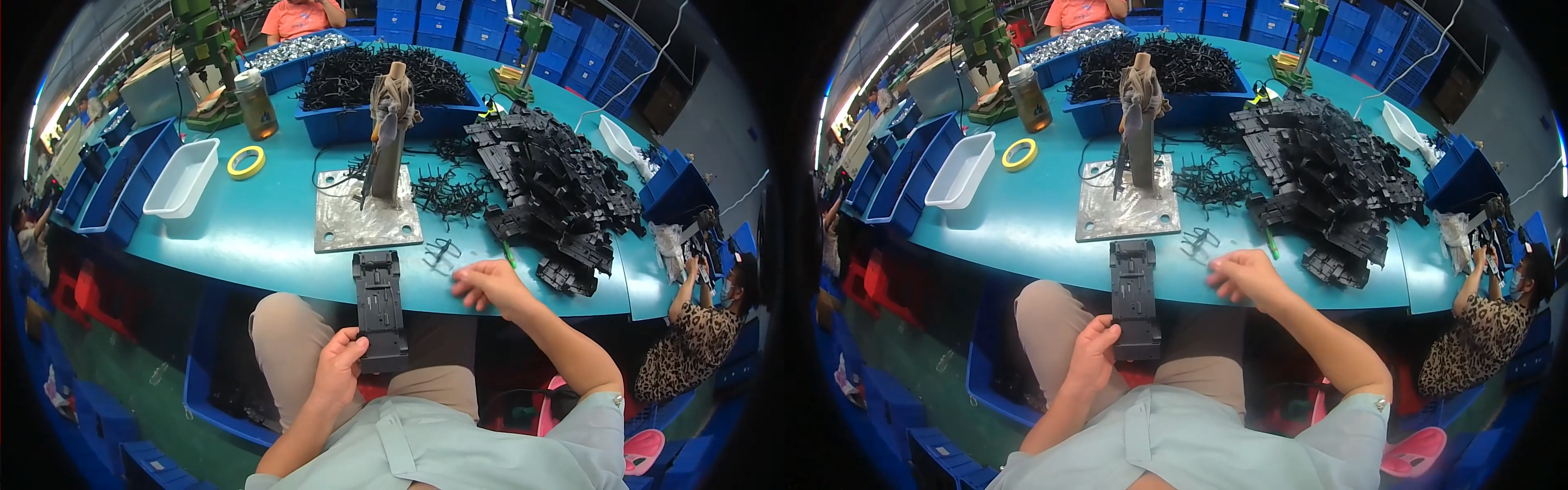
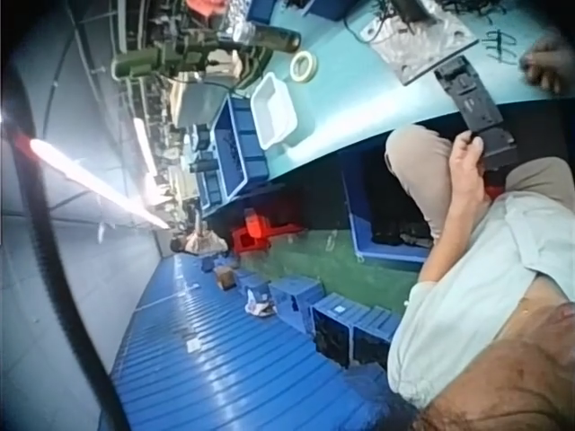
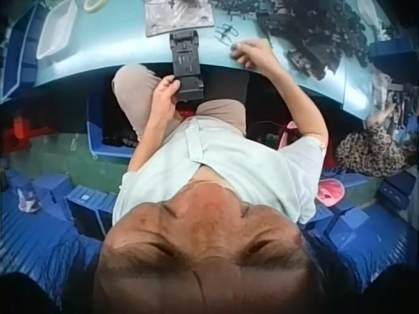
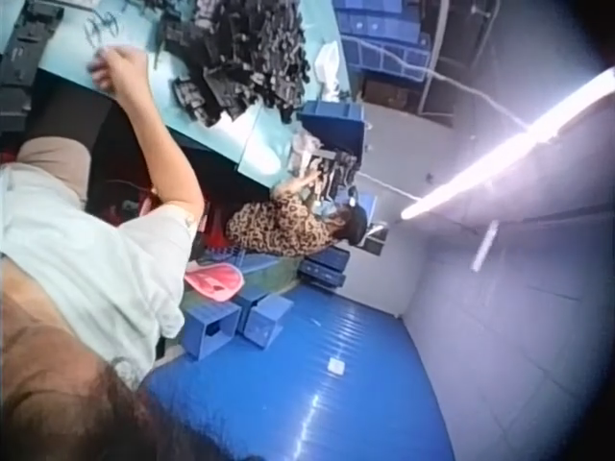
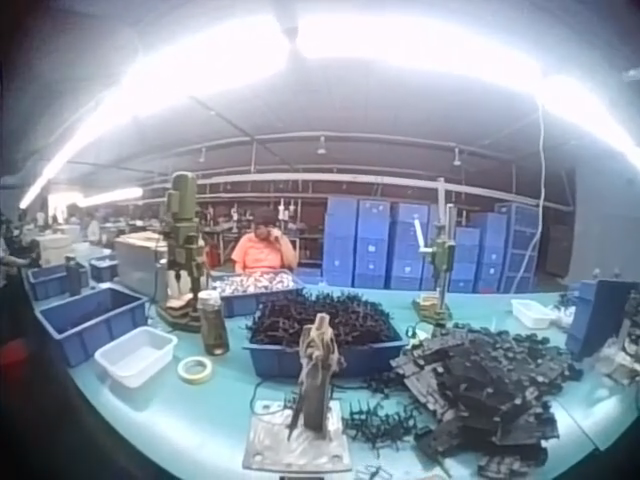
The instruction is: Assembling the chassis and components of plastic toy cars on a production line.
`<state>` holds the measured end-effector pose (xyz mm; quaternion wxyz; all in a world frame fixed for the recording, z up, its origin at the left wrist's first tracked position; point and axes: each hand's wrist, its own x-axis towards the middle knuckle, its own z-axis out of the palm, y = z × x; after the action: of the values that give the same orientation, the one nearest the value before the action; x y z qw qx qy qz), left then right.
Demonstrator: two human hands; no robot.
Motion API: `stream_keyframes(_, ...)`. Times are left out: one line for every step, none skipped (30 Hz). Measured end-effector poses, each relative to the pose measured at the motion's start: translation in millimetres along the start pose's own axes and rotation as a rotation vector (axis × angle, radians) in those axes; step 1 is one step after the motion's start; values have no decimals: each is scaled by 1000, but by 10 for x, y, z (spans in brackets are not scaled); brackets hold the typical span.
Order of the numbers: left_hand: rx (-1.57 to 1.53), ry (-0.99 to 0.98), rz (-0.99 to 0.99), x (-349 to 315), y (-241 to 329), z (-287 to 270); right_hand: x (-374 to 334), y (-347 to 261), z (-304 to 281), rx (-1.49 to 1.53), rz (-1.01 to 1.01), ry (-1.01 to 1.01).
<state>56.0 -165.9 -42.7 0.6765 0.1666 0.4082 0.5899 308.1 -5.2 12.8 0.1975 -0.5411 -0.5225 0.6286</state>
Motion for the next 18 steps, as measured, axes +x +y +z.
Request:
stream_keyframes(-10, 24, 5, -1, -7, 6, -27, -28, -16, -127, 25, -74)
stream_keyframes(-13, 29, 4, 2, -15, -10, -70, -62, 13, -222, -15, -51)
stream_keyframes(-7, 17, 4, 16, -21, -30, -63, -61, 13, -224, -13, -52)
stream_keyframes(-1, 6, 3, 20, -27, -40, -40, -52, 9, -312, -172, 49)
stream_keyframes(-3, 7, 4, 11, -33, -38, -13, -41, 8, -398, -331, 149)
stream_keyframes(1, 10, -6, 8, -38, -37, 22, -34, 41, -427, -476, 237)
stream_keyframes(5, 13, -16, 3, -42, -36, 43, -47, 86, -428, -475, 235)
stream_keyframes(5, 15, -16, 7, -44, -42, 68, -74, 143, -511, -664, 303)
stream_keyframes(11, 11, -20, 18, -41, -50, 92, -101, 188, -593, -853, 371)
stream_keyframes(17, 10, -24, 15, -40, -54, 148, -99, 220, -591, -853, 364)
stream_keyframes(16, 18, -23, 10, -36, -44, 235, -76, 243, -700, -996, 368)
stream_keyframes(11, 11, -12, 7, -24, -36, 302, -58, 274, -806, -1139, 369)
stream_keyframes(6, 5, -2, 8, -11, -22, 332, -48, 300, -878, -1140, 383)
stream_keyframes(6, 17, -3, 15, 3, 8, 361, -40, 302, -920, -1151, 389)
stream_keyframes(11, 2, 2, 11, 19, 29, 397, -26, 316, -960, -1164, 386)
stream_keyframes(18, -14, 5, 12, 34, 56, 418, -13, 303, -978, -1152, 384)
stream_keyframes(26, -17, 3, 11, 43, 69, 422, -21, 290, -979, -1138, 381)
stream_keyframes(30, -24, 1, 27, 48, 67, 417, -38, 274, -982, -1127, 376)
